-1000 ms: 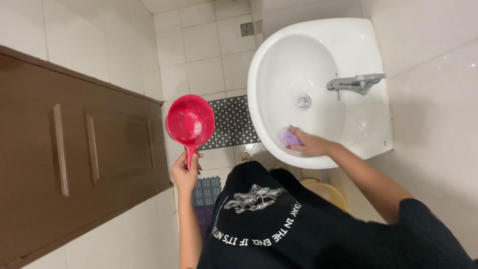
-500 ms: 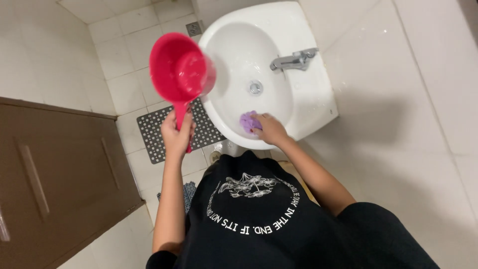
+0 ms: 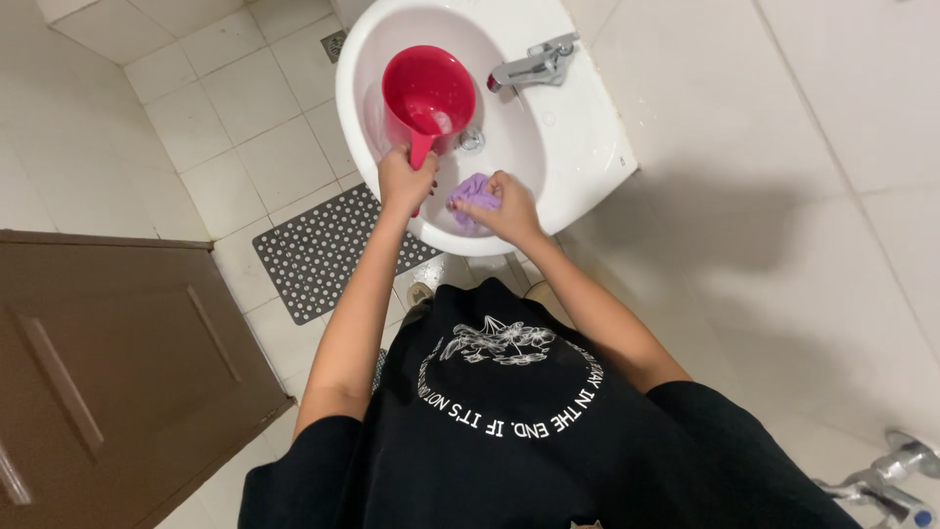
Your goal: Scrubbing and cleaning a bathroom sink using a rag and soapy water.
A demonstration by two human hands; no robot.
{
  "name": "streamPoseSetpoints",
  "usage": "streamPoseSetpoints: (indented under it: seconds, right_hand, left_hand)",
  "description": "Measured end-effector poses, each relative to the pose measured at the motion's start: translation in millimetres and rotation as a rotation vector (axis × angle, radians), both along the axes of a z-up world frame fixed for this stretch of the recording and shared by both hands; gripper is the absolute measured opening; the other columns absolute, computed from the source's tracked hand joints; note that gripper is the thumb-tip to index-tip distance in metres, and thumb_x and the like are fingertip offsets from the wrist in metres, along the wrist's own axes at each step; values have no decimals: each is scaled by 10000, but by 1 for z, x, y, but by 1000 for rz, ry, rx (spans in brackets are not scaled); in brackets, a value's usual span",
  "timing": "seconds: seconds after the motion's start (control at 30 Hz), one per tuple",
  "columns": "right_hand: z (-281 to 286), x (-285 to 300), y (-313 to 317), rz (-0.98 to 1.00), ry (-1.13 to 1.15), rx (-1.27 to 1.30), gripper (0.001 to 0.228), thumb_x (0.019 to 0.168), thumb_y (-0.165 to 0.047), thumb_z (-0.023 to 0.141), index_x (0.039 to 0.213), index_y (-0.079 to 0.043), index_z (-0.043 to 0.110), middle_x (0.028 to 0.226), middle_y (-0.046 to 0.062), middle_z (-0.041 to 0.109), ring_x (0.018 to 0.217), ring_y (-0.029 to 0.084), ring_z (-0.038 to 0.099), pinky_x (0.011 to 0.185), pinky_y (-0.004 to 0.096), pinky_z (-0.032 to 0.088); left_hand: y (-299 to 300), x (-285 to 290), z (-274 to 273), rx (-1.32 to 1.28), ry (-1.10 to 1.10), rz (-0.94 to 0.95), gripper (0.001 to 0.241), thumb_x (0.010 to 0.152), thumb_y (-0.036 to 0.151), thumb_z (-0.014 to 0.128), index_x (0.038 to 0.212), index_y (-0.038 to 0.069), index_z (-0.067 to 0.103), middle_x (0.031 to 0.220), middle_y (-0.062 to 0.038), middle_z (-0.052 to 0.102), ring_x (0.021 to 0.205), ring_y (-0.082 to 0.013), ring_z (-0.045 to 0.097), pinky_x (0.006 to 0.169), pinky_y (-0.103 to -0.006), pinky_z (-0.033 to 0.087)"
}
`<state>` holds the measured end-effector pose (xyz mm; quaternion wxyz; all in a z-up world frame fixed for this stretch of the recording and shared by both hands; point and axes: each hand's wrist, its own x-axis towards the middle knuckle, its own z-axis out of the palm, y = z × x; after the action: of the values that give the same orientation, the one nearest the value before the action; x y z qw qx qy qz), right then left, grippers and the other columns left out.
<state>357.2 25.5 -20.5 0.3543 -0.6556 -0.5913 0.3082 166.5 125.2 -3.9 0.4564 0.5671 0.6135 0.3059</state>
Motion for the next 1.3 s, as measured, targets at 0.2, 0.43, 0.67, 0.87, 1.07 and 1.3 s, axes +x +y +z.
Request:
streamPoseSetpoints:
  seconds: [0.2,0.43,0.67,0.87,1.07,1.3]
  right_hand:
    - [-36,12,7,-169,227,-61,603,972,-430,748,603,-38,479,568,-8,404,589,78,351,527,292,294]
    - [-47,28,8,-249,546,-166,477,1072,-394,638,777,-20,651,658,-59,453,614,54,360,542,250,304]
    - [-14,51,3,-184,1263,-289,334,962,-239,676,1217,-27,630,1061,61,736,922,147,703,821,301,588]
    - [-14,68,3,-23,1339,-401,413,959,-180,754,1298,12,615,1098,109,715,900,174,675,754,301,531]
    - [-19,38,-16,-30,624,-333,397,910,-125,759,1251,4,603,1084,133,716,919,177,705,796,317,579]
    - [-5,33,-77,-65,520,-163,419,922,-50,638,1340,-19,636,1184,107,750,1103,163,707,999,313,560]
  left_hand:
    - [-10,2,-11,35,12,11,354,863,188,715,1112,-55,651,790,-156,747,627,-230,766,568,-361,622]
    - [-28,8,-27,199,273,-26,606,819,201,790,1285,-97,543,1045,-290,707,990,-418,708,891,-457,552]
    - [-76,23,24,438,340,-45,772,873,95,740,1507,-96,343,1473,-307,418,1398,-466,411,1195,-501,352]
    - [-106,36,57,627,379,-201,736,885,85,771,1511,-17,397,1555,-230,378,1491,-469,305,1257,-528,289]
    - [-63,21,11,319,498,-51,755,856,176,738,1455,-86,361,1242,-330,568,1190,-504,532,1020,-551,424]
    - [-62,6,-13,240,427,-11,239,976,180,659,1107,0,571,996,-266,707,957,-454,678,843,-529,519]
